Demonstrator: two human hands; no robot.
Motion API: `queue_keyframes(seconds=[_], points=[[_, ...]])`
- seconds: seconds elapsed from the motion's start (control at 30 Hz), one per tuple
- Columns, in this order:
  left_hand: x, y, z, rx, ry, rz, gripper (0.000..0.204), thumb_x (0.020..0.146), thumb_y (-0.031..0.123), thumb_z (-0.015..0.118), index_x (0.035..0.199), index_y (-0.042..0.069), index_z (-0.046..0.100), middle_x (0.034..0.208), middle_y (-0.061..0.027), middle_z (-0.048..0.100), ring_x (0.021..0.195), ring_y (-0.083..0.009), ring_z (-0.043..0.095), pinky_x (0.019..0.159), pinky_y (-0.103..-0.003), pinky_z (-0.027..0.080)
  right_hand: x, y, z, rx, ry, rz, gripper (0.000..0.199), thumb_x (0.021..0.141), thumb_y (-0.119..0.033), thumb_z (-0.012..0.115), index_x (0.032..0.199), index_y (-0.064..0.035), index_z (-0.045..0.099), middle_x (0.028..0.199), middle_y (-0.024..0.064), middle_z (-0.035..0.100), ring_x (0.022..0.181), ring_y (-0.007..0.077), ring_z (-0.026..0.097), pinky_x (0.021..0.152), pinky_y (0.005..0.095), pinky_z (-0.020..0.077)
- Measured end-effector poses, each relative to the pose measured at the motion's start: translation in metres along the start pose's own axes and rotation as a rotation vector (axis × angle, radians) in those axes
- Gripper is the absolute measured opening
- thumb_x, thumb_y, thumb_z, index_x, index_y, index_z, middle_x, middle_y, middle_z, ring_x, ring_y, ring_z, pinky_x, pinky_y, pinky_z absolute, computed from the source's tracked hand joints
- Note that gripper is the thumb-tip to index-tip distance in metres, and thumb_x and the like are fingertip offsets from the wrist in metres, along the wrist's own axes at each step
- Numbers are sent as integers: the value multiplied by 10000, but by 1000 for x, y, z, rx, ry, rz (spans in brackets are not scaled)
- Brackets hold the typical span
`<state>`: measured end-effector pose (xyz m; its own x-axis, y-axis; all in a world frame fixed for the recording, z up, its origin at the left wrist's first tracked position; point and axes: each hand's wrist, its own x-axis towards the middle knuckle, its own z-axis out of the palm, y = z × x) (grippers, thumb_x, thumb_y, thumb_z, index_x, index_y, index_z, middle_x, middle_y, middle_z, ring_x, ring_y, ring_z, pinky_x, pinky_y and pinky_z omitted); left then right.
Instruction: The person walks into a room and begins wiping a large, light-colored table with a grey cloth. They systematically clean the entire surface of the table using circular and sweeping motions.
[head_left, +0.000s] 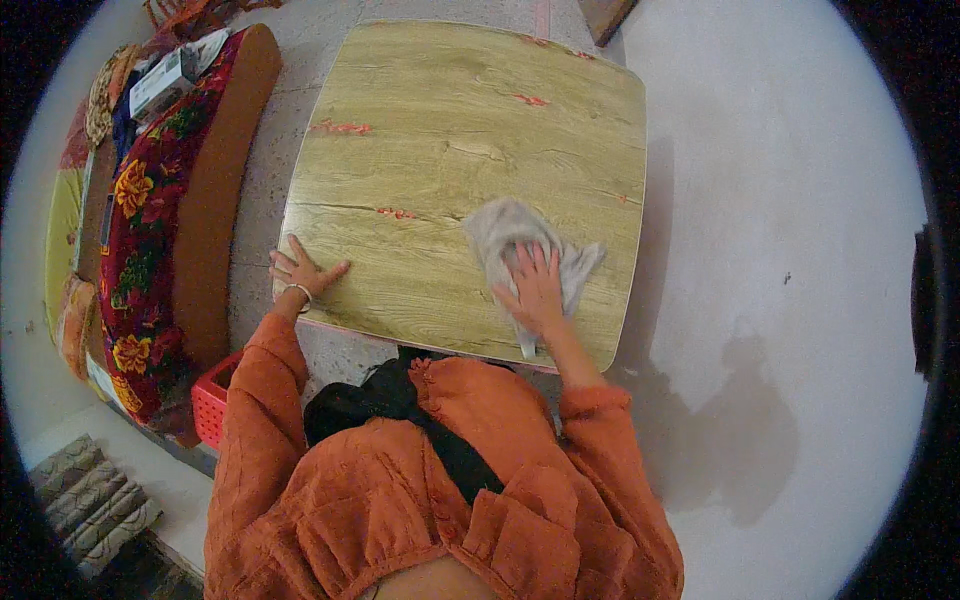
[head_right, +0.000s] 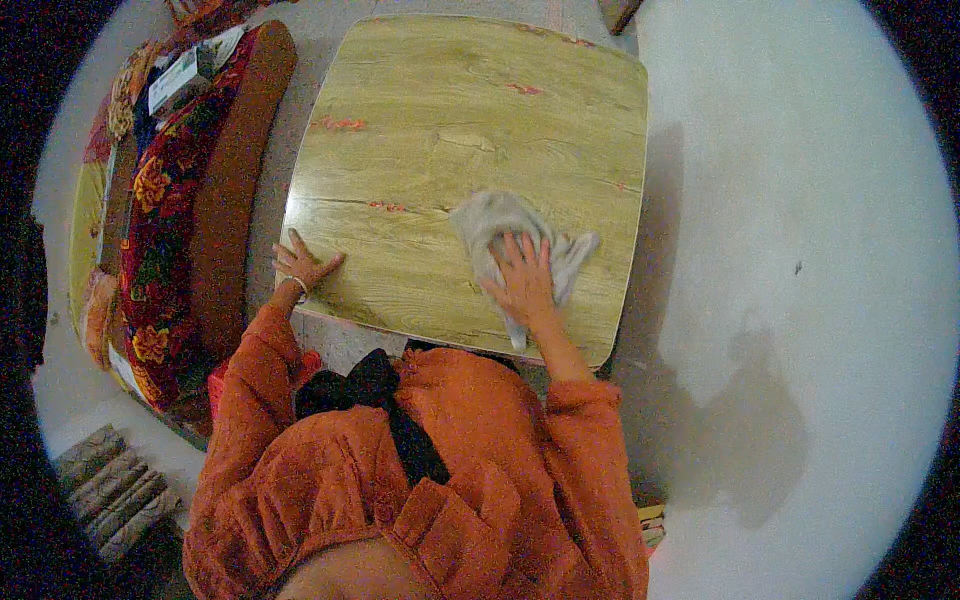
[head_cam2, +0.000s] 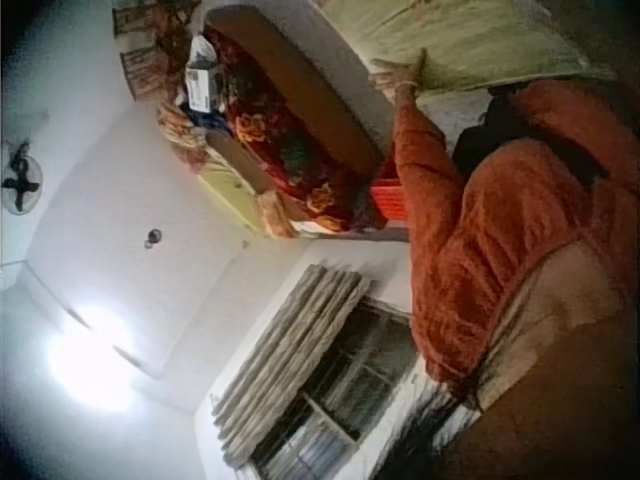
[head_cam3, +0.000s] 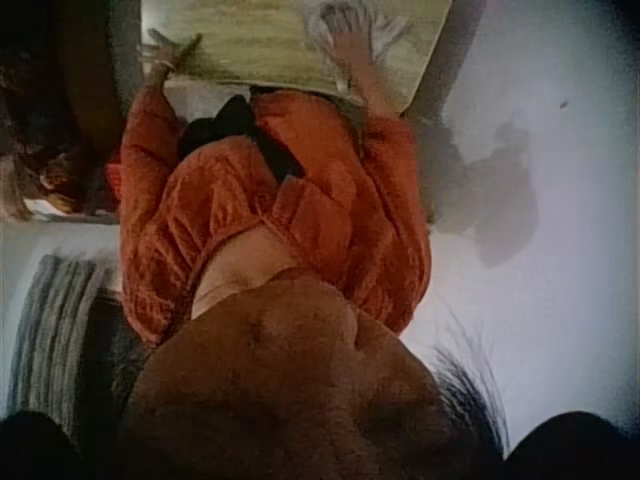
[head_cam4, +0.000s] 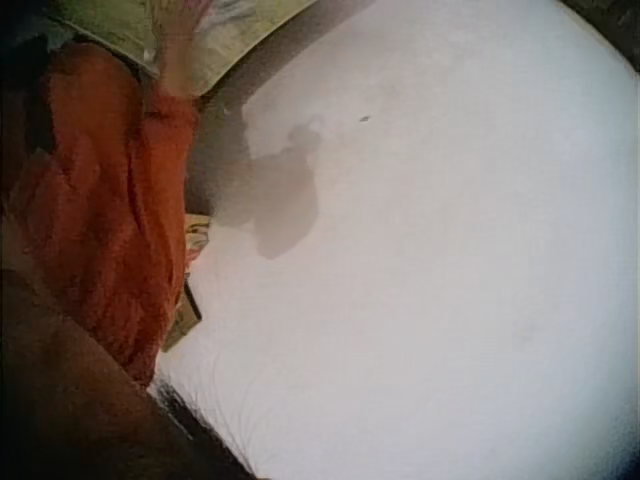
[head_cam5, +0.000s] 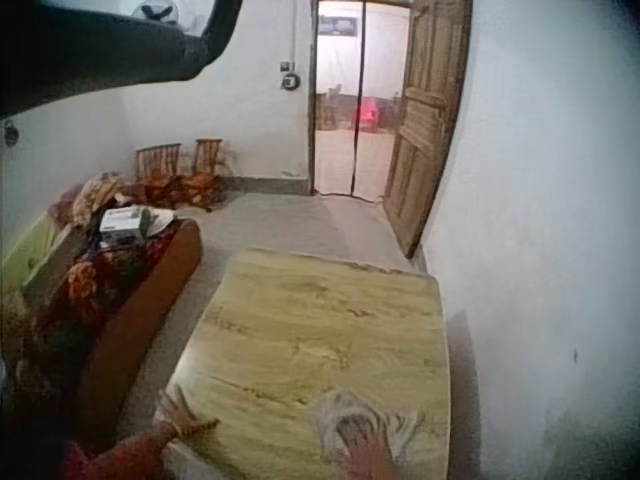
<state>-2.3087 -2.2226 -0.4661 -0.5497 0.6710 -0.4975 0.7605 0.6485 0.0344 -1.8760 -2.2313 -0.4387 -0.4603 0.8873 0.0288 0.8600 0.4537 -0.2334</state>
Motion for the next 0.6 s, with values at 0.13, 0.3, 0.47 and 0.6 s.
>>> queue_keyframes(seconds=[0.13, 0.3, 0.47, 0.6], points=[[-6, 8, -8, -30, -42, -34, 1393, 478, 794, 667, 1428, 235, -184, 1459, -255, -212, 1328, -522, -108, 956, -726, 104, -49, 32, -6, 38, 4, 113, 560, 835, -477, 510, 1263, -116, 526, 1433, 90, 333, 1304, 330, 293, 1058, 609, 114], [-23, 21, -25, -41, -82, -25, 1373, 476, 806, 654, 1434, 261, -166, 1470, -231, -210, 1340, -499, -113, 945, -734, 102, -15, 73, -23, 382, 132, 387, 482, 805, -379, 608, 1125, -19, 589, 1283, 109, 507, 1190, 321, 433, 997, 475, 317], [-20, 11, -20, -48, -69, -69, 1379, 469, 801, 662, 1438, 254, -153, 1467, -231, -219, 1335, -503, -123, 956, -727, 95, 16, 82, -52, 67, 160, 557, 450, 821, -307, 632, 1137, 5, 567, 1083, 192, 603, 1034, 336, 549, 898, 390, 413], [-14, 12, -16, -71, -68, -39, 1397, 456, 799, 674, 1440, 243, -146, 1462, -239, -222, 1324, -519, -130, 964, -727, 98, 1, 95, -32, 123, 36, 547, 490, 834, -319, 626, 1159, 40, 551, 1121, 242, 576, 1018, 338, 558, 894, 368, 426]])
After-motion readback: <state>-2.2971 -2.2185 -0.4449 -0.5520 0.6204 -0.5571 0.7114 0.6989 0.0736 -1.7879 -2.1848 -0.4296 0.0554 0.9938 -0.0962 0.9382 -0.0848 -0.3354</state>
